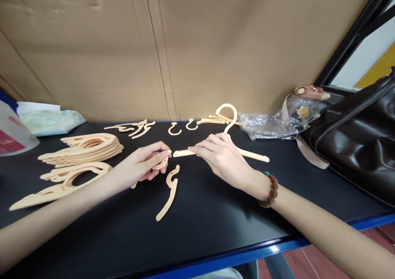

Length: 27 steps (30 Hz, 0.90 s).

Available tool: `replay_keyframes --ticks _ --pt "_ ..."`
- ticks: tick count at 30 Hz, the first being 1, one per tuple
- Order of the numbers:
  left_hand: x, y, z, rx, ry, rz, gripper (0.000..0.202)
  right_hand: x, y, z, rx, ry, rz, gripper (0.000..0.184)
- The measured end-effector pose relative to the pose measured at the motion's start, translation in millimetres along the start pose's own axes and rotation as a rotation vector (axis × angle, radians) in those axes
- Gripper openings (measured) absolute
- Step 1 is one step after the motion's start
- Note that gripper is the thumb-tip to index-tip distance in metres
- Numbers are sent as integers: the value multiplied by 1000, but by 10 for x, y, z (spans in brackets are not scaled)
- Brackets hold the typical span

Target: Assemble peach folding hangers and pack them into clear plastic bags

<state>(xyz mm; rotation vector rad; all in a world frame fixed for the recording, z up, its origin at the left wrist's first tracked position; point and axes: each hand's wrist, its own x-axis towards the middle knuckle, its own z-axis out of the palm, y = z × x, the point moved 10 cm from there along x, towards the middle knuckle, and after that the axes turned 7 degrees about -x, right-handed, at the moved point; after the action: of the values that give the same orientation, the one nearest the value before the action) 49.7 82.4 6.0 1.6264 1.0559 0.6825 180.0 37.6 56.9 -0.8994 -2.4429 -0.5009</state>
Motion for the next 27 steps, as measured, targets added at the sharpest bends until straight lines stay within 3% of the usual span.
replay_keyframes --ticks 7,18,27 --pt "-39 101 106 -17 -166 75 23 24 28 -52 161 -10 1 23" --pt "-181 42 335 -77 -542 -50 39 -1 -20 -21 373 -84 -50 24" --pt "-224 49 374 -129 -624 -65 39 4 -59 -72 415 -78 -59 27"
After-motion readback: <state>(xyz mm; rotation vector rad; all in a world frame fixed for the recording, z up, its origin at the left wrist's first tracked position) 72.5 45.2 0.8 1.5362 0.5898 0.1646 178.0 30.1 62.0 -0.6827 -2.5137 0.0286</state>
